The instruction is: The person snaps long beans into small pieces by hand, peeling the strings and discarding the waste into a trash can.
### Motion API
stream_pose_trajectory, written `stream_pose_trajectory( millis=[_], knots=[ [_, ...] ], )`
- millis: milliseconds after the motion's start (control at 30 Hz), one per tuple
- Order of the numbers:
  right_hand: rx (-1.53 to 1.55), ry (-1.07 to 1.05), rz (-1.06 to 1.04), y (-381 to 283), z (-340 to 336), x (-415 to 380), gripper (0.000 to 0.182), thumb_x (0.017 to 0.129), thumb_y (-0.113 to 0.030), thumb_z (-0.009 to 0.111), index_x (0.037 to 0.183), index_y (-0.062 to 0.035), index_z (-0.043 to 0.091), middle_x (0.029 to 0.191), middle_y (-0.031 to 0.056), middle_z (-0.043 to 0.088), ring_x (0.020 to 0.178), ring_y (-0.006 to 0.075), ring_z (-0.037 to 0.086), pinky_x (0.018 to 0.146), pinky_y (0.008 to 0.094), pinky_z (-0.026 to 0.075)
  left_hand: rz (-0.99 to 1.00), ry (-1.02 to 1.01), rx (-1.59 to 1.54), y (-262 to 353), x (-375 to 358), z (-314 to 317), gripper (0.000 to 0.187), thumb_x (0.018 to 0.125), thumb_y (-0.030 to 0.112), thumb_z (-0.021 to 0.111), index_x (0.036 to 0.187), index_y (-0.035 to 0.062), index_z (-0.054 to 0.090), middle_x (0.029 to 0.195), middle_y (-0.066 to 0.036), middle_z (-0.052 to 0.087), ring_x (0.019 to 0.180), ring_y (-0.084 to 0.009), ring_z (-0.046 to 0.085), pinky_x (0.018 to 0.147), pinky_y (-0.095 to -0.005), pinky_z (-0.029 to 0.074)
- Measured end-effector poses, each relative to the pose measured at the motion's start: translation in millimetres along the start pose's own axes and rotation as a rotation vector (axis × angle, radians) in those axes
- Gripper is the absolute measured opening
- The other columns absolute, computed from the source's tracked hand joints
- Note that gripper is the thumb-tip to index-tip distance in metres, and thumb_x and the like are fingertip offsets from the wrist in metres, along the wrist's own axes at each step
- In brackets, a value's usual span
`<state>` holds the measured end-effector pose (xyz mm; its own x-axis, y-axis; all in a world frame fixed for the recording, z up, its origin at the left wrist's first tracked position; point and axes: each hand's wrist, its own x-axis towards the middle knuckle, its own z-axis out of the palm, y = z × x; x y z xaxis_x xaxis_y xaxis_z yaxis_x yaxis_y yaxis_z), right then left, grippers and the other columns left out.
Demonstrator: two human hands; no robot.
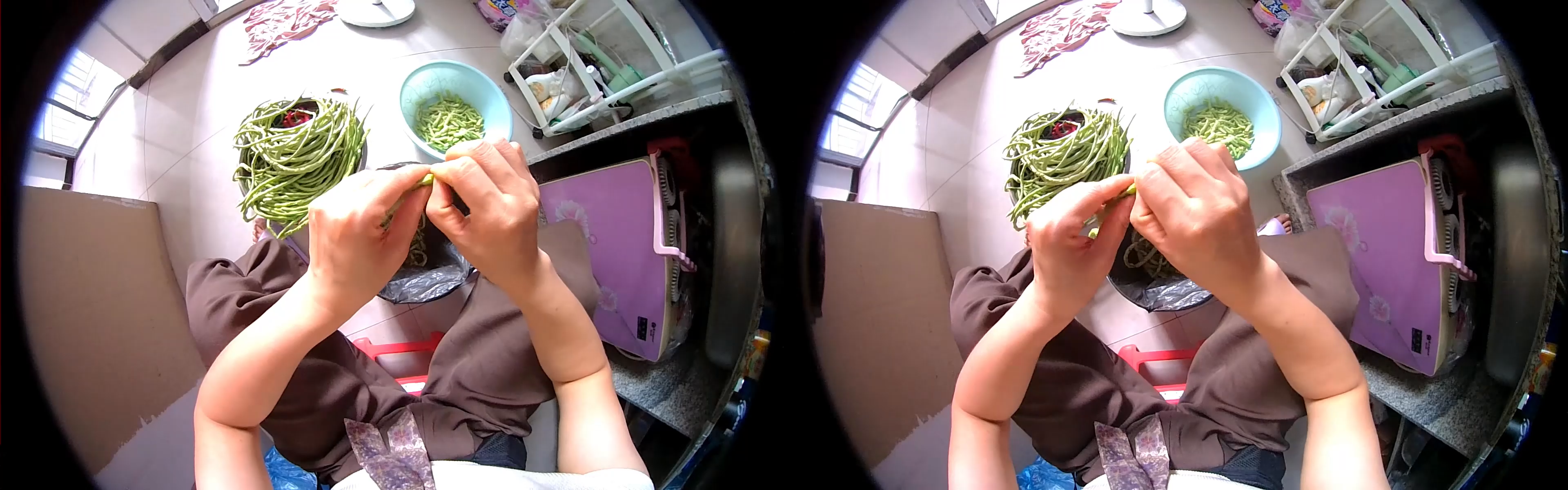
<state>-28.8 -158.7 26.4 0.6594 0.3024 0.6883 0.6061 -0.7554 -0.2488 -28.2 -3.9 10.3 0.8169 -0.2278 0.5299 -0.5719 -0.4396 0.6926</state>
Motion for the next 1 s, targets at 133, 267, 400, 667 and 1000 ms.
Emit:
stream_pose_trajectory(
  millis=[133,267,400,667,1000],
  knots=[
    [0.224,-0.013,0.137,2,-3,-2,0.014,0.073,0.003,0.063,0.084,-0.0043,0.059,0.082,0.0096,0.06,0.075,0.0215,0.057,0.069,0.0291,0.046,-0.071,-0.023,-0.096,2,-1,-1,0.016,0.078,0.004,0.066,0.094,0.0037,0.066,0.077,-0.011,0.066,0.066,-0.0225,0.065,0.061,-0.0283,0.05],
    [1.125,0.165,0.791,5,0,-2,0.012,0.094,-0.012,0.051,0.097,-0.0012,0.057,0.091,0.0046,0.061,0.082,0.007,0.054,0.076,0.0232,0.043,-0.514,-0.064,-0.726,0,0,-1,0.015,0.084,0.002,0.064,0.099,-0.0037,0.064,0.085,-0.007,0.069,0.079,-0.0081,0.064,0.07,-0.0211,0.05],
    [1.539,0.412,0.937,30,-1,-2,0.014,0.096,-0.013,0.047,0.104,-0.0032,0.054,0.091,0.0082,0.061,0.081,0.0133,0.057,0.076,0.0256,0.045,-0.542,-0.044,-0.925,-5,1,-5,0.017,0.087,0.004,0.061,0.101,-0.0055,0.062,0.09,-0.009,0.068,0.084,-0.0114,0.064,0.076,-0.0221,0.049],
    [1.318,-0.162,0.967,8,-8,-2,0.017,0.089,-0.017,0.059,0.095,-0.0008,0.06,0.073,-0.0019,0.054,0.065,0.0041,0.049,0.058,0.0171,0.039,-0.451,-0.063,-0.703,-5,3,-8,0.02,0.088,0.005,0.061,0.107,-0.0022,0.061,0.093,-0.008,0.068,0.084,-0.0108,0.063,0.073,-0.0194,0.048],
    [1.18,-0.139,0.886,1,-2,-5,0.01,0.086,-0.011,0.063,0.088,-0.0018,0.061,0.078,-0.0044,0.057,0.071,0.0016,0.05,0.065,0.0168,0.041,-0.29,-0.007,-0.467,-4,-2,-6,0.017,0.08,-0.004,0.064,0.097,-0.0005,0.067,0.084,-0.008,0.07,0.077,-0.0104,0.066,0.068,-0.0218,0.05]
  ],
)
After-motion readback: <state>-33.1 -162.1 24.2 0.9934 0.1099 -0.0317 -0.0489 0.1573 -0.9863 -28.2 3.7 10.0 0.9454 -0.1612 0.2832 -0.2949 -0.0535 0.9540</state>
